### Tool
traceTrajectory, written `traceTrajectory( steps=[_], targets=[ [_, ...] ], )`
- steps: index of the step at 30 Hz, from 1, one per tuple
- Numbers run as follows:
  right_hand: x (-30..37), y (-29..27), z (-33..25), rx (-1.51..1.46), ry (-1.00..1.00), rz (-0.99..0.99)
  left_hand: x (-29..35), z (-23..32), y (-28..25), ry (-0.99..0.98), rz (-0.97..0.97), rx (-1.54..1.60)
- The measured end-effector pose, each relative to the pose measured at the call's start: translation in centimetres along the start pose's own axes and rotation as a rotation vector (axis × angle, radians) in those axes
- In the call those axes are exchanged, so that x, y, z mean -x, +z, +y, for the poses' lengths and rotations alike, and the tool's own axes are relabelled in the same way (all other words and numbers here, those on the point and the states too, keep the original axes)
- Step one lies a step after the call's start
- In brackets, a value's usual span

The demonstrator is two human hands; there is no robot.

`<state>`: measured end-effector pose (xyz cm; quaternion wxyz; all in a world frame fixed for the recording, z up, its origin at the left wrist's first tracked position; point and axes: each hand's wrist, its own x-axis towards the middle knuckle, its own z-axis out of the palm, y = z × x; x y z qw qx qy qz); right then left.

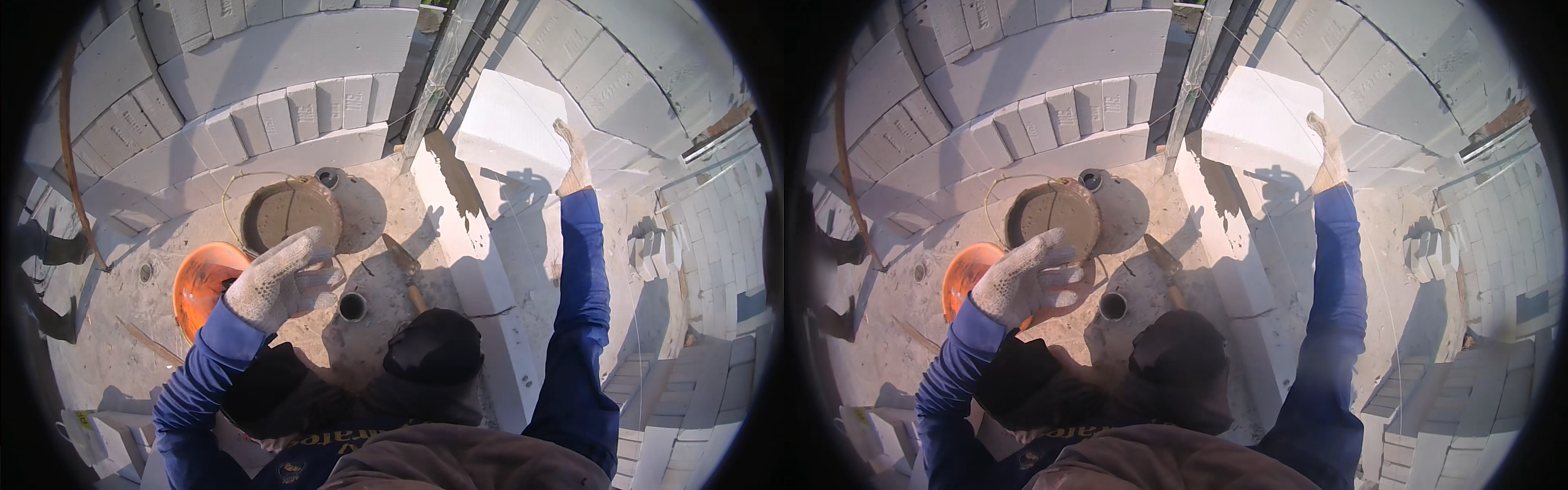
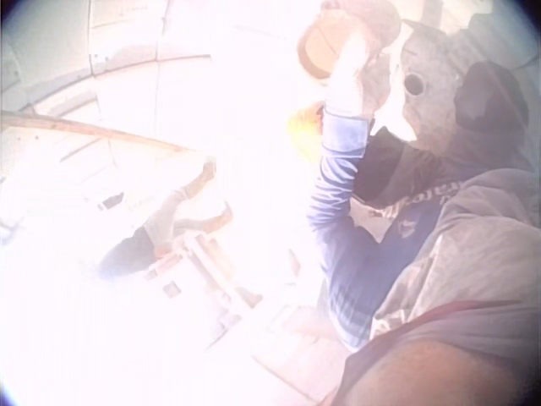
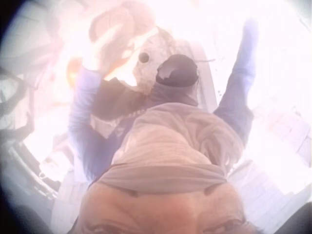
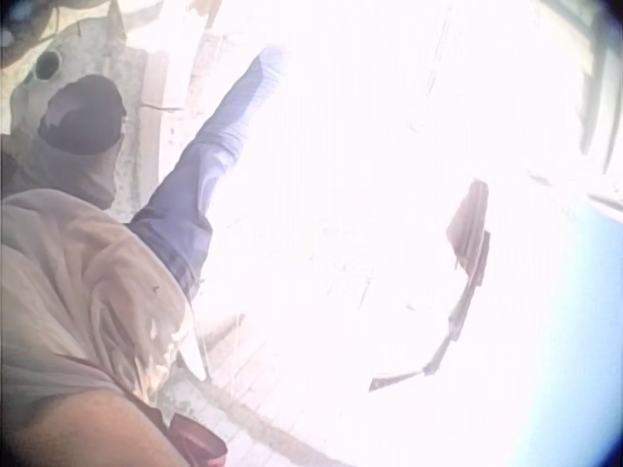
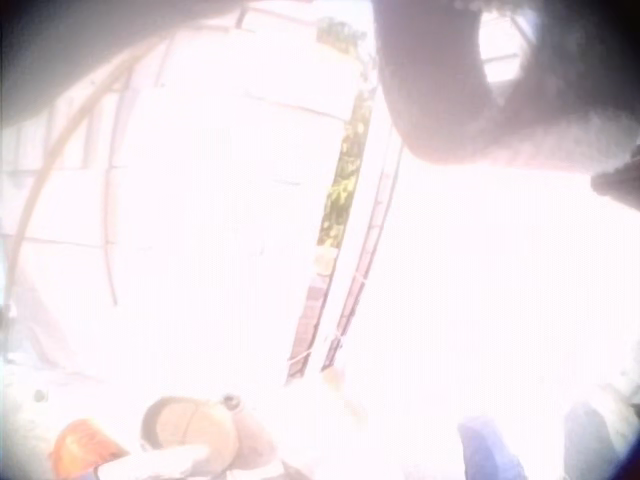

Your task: The person lays white concrete blocks onto a wall using a trowel to apply mortar and a hammer to adjust alignment. The worker repeatedly scoops mortar from a bucket, spreads it on the wall, places a block, and taps it into position.

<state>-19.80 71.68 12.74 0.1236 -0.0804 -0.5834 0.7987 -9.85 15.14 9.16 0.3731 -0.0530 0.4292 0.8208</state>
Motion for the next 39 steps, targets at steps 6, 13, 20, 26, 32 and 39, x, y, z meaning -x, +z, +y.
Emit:
traceTrajectory(
  steps=[6,13,20,26,32,39],
  targets=[
    [-3.5,0.9,0.8,0.11,-0.054,-0.009,2.8,-1.0,-2.2,0.084,0.079,0.056],
    [-4.6,4.8,-4.0,0.095,0.024,0.014,3.5,-0.8,-2.9,0.167,0.081,0.055],
    [-6.4,4.0,-5.7,0.997,-0.295,0.15,3.1,-0.6,-2.4,0.166,0.098,0.044],
    [-8.4,3.8,-6.8,1.075,-0.261,0.147,3.0,-0.6,-3.1,0.213,0.111,0.049],
    [-9.0,0.5,-6.9,0.978,-0.566,-0.058,2.4,-0.6,-2.3,0.187,0.131,0.073],
    [-7.6,5.1,-10.1,1.264,-0.213,0.076,2.9,-0.2,-2.5,0.204,0.148,0.01]
  ],
)
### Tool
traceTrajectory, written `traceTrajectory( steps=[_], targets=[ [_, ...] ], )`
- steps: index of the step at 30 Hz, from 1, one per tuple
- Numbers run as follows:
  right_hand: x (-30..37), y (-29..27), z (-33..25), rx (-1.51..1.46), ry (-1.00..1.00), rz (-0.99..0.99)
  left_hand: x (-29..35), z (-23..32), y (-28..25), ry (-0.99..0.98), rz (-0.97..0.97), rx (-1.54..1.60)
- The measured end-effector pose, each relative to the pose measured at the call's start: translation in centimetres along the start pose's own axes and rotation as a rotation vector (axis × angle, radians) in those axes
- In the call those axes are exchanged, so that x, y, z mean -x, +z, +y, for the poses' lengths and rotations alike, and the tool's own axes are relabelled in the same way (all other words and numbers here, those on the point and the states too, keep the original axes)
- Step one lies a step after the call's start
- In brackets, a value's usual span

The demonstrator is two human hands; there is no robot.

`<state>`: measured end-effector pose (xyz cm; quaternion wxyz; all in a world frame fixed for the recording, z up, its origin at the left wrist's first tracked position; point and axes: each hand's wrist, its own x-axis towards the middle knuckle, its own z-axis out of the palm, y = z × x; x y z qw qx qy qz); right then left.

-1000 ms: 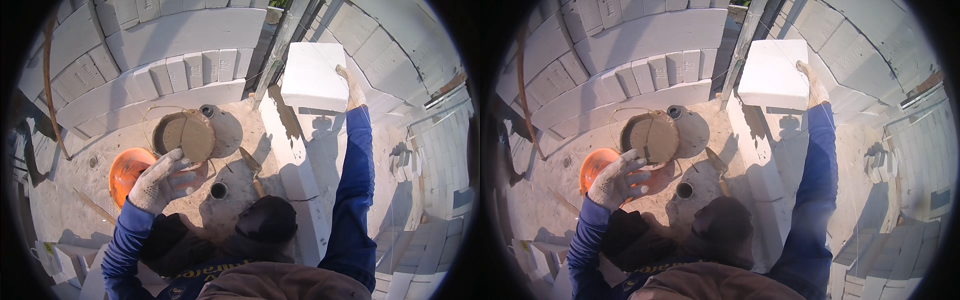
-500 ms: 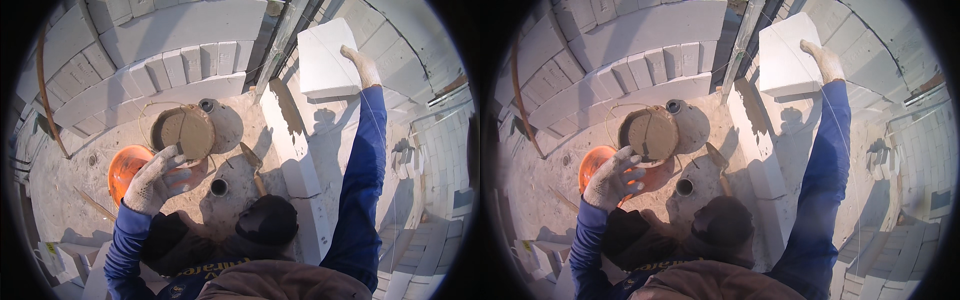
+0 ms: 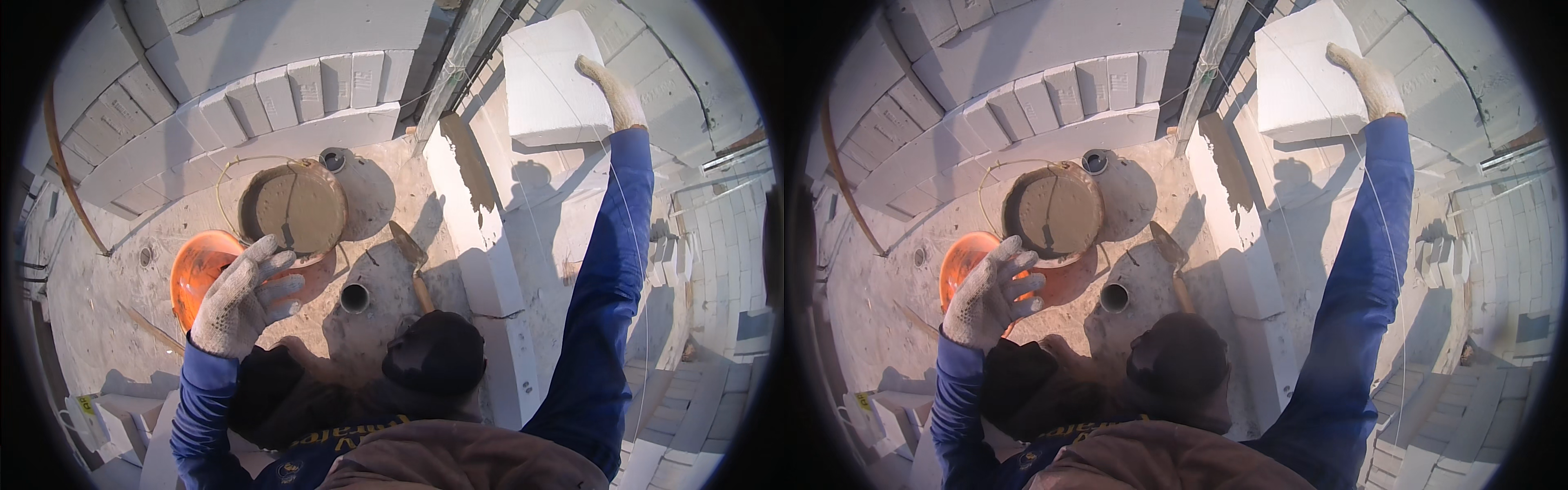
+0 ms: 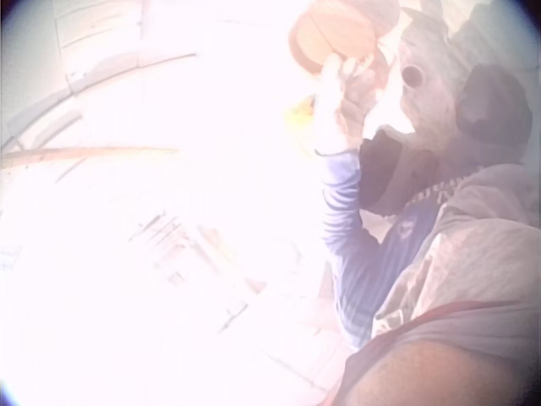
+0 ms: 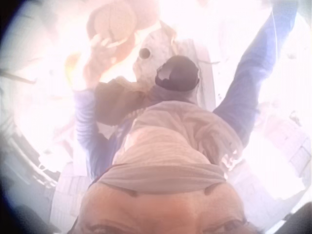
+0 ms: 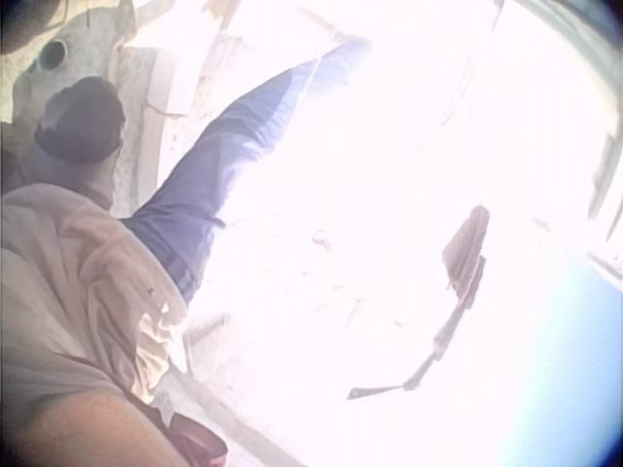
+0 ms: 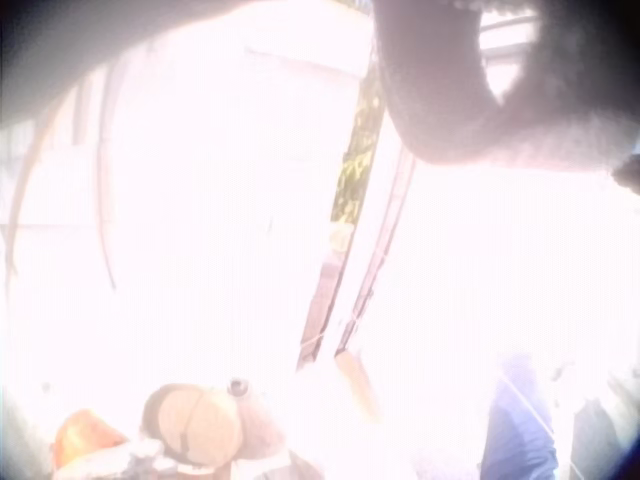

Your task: The person lays white concrete blocks onto a wall using a trowel to apply mortar and a hammer to adjust alignment. The worker repeatedly scoops mortar from a bucket, spreads it on the wall, places a block, and taps it into position.

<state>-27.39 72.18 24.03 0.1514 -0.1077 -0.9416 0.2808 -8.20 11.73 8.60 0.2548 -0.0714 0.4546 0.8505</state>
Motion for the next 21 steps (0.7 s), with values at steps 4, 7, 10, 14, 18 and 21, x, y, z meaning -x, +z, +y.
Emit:
traceTrajectory(
  steps=[4,7,10,14,18,21],
  targets=[
    [1.0,1.7,-0.1,0.142,0.026,0.039,-0.2,0.0,0.4,0.003,-0.003,-0.006],
    [-0.2,7.1,5.1,0.387,0.046,0.161,-0.2,-0.2,0.5,-0.009,0.0,-0.018],
    [2.6,10.6,2.2,0.284,0.083,-0.069,0.5,0.3,0.1,0.008,0.035,-0.033],
    [2.9,14.5,4.4,0.311,0.078,-0.148,0.2,0.0,0.1,-0.006,0.061,-0.04],
    [2.5,17.6,5.5,0.267,-0.015,-0.123,0.2,-0.2,-0.4,0.004,0.089,-0.014],
    [1.1,18.8,7.3,0.251,-0.03,-0.062,-0.4,-0.2,-0.1,-0.003,0.098,-0.014]
  ],
)
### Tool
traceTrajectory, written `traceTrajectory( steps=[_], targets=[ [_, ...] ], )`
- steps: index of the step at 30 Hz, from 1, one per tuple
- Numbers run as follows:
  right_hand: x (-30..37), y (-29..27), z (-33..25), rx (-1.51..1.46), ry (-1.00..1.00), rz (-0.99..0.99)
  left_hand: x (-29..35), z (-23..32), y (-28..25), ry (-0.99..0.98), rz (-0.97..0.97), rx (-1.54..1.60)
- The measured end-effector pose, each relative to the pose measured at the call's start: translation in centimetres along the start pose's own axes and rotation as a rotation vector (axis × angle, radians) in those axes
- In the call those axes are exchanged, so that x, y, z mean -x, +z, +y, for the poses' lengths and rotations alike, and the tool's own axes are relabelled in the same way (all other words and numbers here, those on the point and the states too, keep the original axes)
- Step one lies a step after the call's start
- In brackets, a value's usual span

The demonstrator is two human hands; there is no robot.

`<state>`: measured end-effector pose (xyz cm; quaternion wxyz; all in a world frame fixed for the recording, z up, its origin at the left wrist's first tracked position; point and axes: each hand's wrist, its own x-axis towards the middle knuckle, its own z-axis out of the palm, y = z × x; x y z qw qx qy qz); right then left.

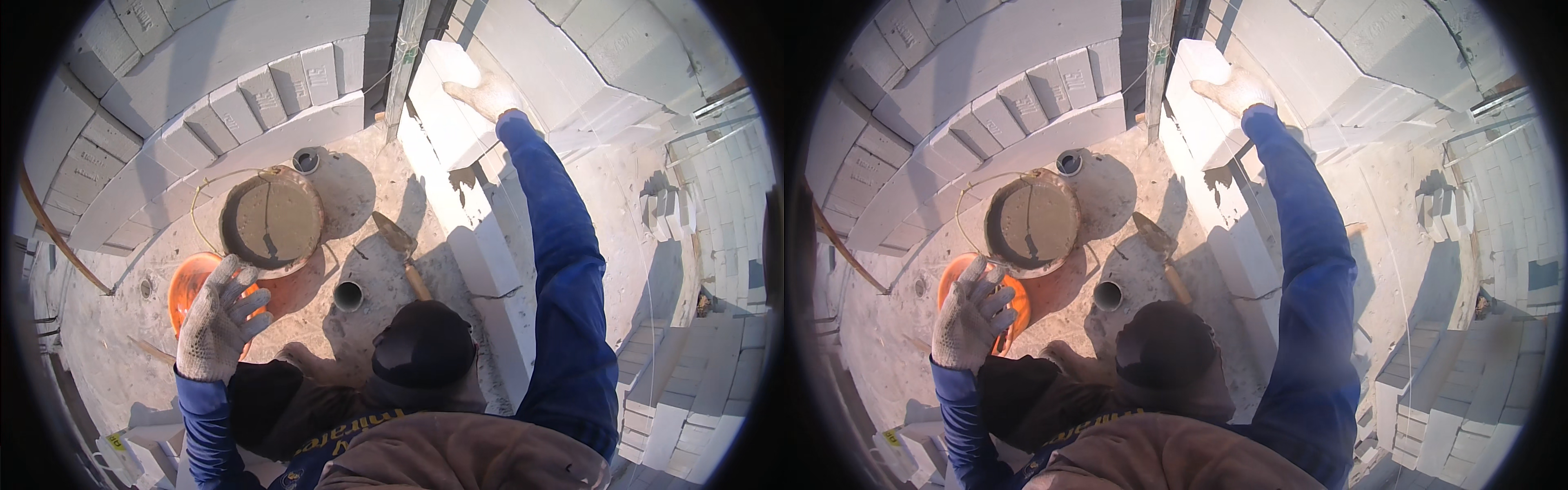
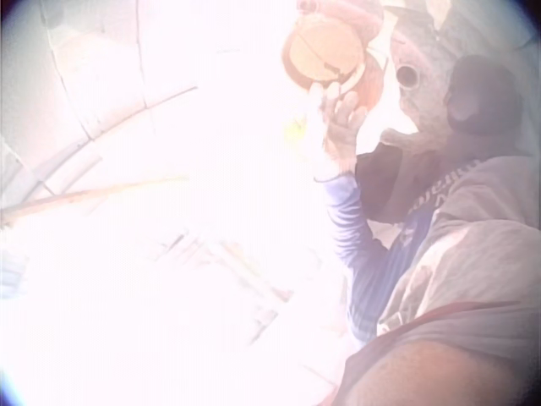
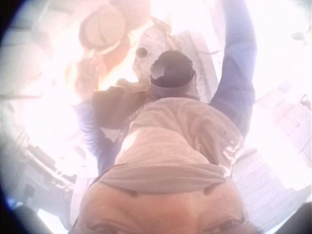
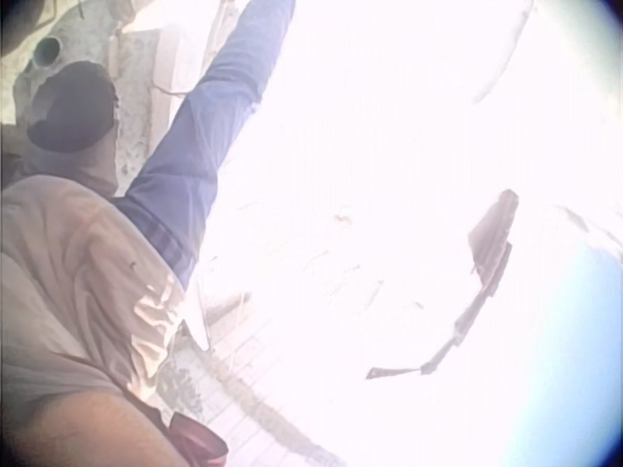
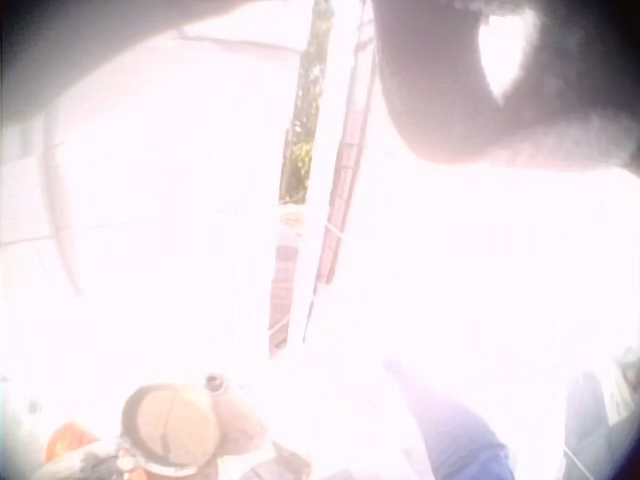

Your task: The person lays white concrete blocks onto a wall using a trowel to apply mortar and a hammer to adjust alignment. The worker repeatedly scoops mortar from a bucket, spreads it on the wall, places a block, and taps it into position.

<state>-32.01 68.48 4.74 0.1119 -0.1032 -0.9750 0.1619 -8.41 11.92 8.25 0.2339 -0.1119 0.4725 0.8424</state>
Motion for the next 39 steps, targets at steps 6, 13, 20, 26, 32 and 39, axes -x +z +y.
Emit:
traceTrajectory(
  steps=[6,13,20,26,32,39],
  targets=[
    [-0.8,0.5,-1.6,0.033,0.055,-0.088,-0.4,0.1,0.5,0.009,0.011,0.004],
    [-2.1,2.4,-0.9,0.067,0.032,-0.076,-0.8,0.0,0.7,-0.01,0.031,0.007],
    [-2.5,2.8,-1.4,0.108,0.004,-0.062,-0.7,0.1,0.7,-0.022,0.045,-0.031],
    [-2.7,3.1,-0.6,0.187,0.002,-0.05,-0.8,0.2,0.8,-0.032,0.029,-0.004],
    [-1.1,0.7,-3.4,0.13,-0.028,-0.139,-0.1,0.5,0.5,-0.026,0.032,0.016],
    [-2.9,2.3,0.0,0.026,0.064,-0.167,-0.3,0.7,-0.2,0.066,-0.011,-0.032]
  ],
)
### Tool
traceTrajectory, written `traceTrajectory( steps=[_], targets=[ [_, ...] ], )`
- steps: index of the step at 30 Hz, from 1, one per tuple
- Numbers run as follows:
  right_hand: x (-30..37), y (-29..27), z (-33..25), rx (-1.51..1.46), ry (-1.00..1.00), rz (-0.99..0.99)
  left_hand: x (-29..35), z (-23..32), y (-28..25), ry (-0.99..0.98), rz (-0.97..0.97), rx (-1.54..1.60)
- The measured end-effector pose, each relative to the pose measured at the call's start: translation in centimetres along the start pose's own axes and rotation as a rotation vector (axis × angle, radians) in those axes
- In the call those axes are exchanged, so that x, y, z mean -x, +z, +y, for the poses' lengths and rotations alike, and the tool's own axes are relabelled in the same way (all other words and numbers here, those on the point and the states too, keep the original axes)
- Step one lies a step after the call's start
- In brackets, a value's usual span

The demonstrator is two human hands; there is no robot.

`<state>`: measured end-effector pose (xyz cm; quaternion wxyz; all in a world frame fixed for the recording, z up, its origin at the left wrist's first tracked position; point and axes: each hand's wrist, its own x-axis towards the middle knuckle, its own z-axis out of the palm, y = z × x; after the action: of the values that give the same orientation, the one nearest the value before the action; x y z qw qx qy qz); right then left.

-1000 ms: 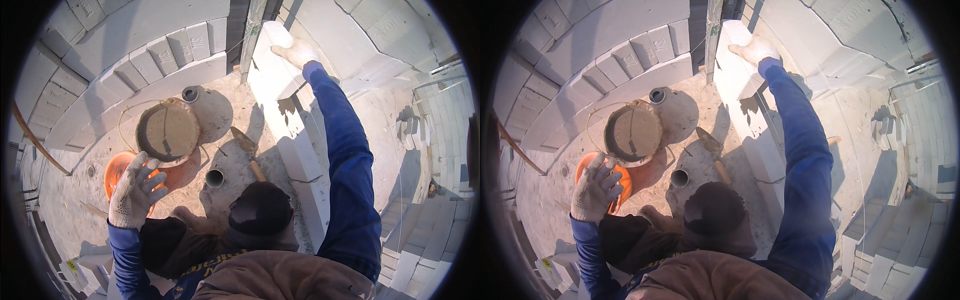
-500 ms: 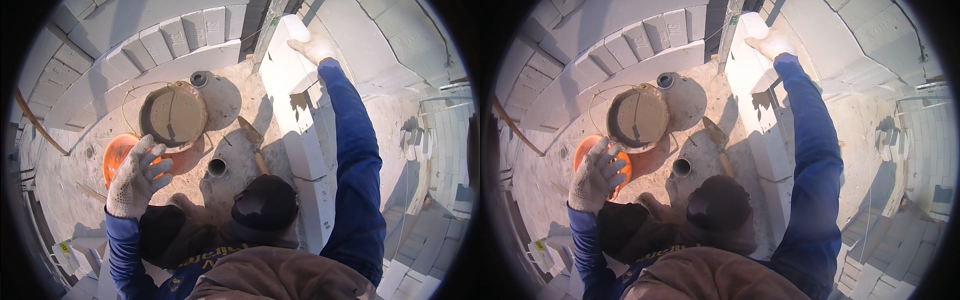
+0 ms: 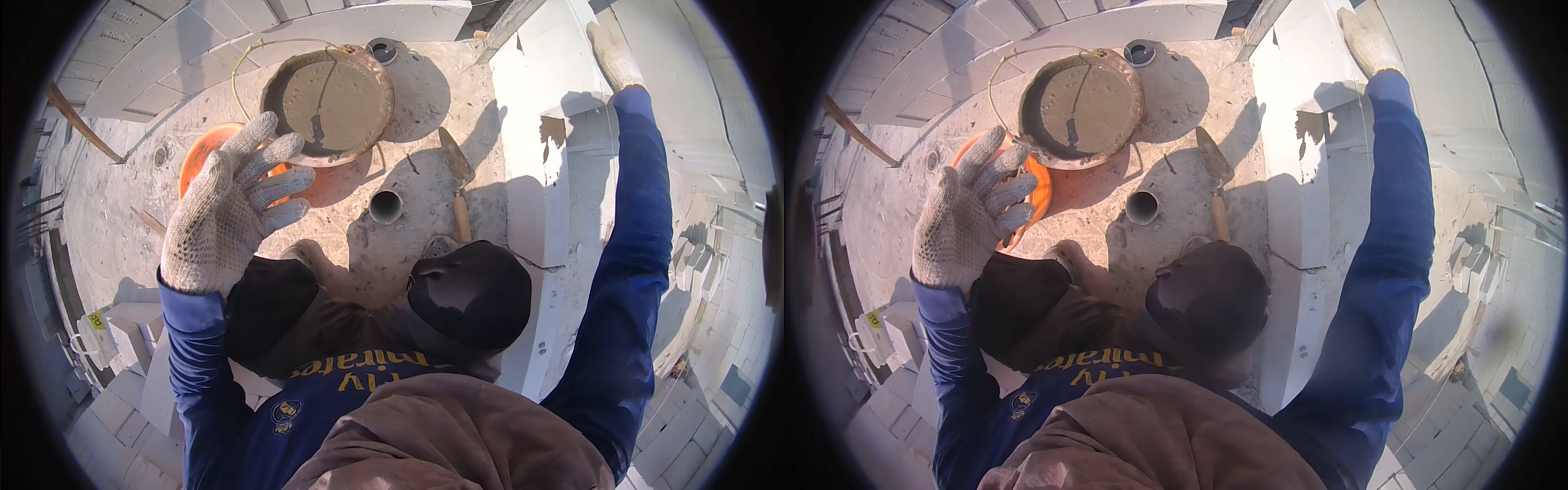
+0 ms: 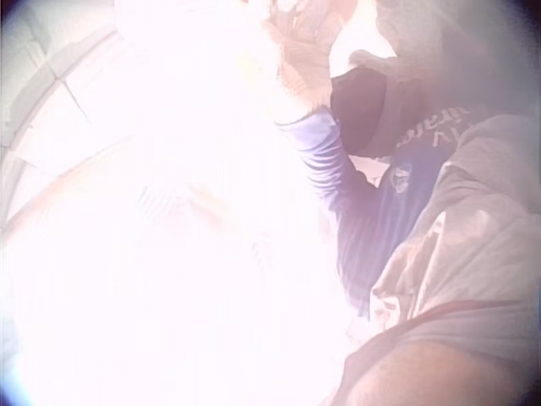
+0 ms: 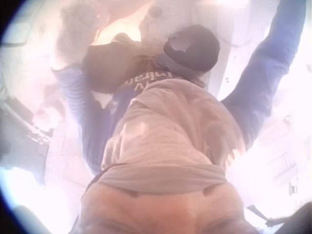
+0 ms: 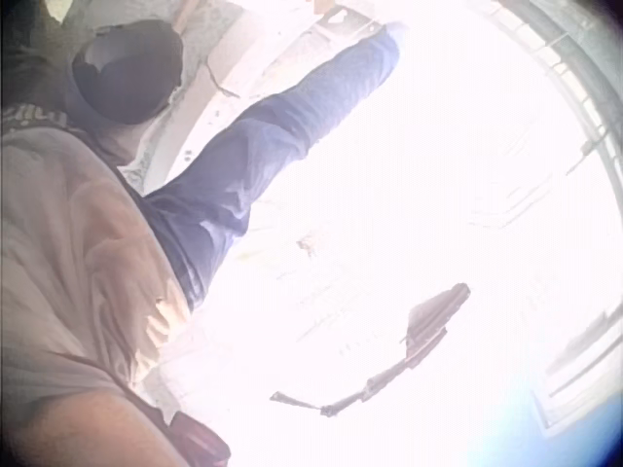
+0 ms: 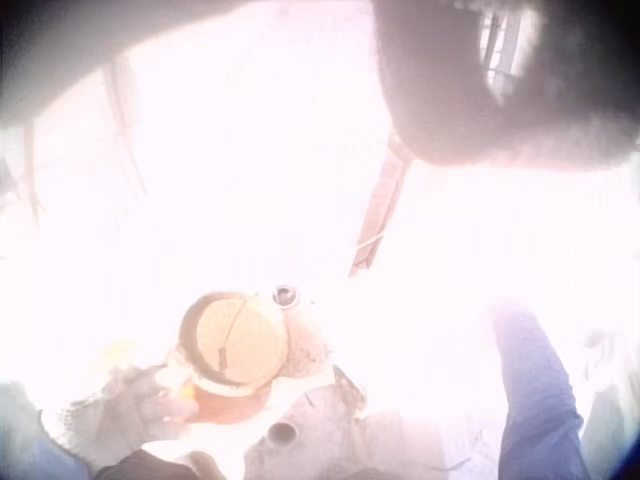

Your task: The person lays white concrete blocks onto a wall using a trowel to apply mortar and a hammer to adjust alignment. The worker repeatedly scoops mortar from a bucket, spreads it on the wall, places a block, and taps it into position.

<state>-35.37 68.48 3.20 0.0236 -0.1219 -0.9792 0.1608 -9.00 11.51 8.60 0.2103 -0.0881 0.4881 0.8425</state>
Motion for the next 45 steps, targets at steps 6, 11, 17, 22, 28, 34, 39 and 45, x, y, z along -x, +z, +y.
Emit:
traceTrajectory(
  steps=[6,11,17,22,28,34,39,45],
  targets=[
    [-4.9,-1.2,5.7,0.214,-0.262,0.113,4.0,6.5,-4.4,0.445,0.204,0.073],
    [8.8,-2.9,-8.9,0.319,-0.275,0.261,8.9,3.9,-15.0,0.619,0.699,-0.166],
    [22.8,5.7,-22.5,-0.081,-0.59,-0.434,15.5,-4.3,-23.6,0.49,1.042,-0.218],
    [27.0,13.0,-28.7,0.033,-1.128,-0.606,17.0,-8.1,-24.1,-0.065,0.667,-0.395],
    [26.5,17.2,-26.0,0.094,-0.564,-0.989,24.3,-12.7,-33.9,0.202,1.385,-0.13],
    [25.2,17.9,-20.2,-0.234,-0.751,-0.844,25.7,-35.0,-35.5,-0.912,1.386,-0.711],
    [23.4,18.1,-27.4,-0.046,-0.875,-0.877,29.4,-47.2,-35.0,-1.039,1.57,-0.491],
    [24.7,14.1,-24.6,-0.164,-0.851,-0.762,24.6,-42.5,-33.6,-0.985,1.524,-0.604]
  ],
)
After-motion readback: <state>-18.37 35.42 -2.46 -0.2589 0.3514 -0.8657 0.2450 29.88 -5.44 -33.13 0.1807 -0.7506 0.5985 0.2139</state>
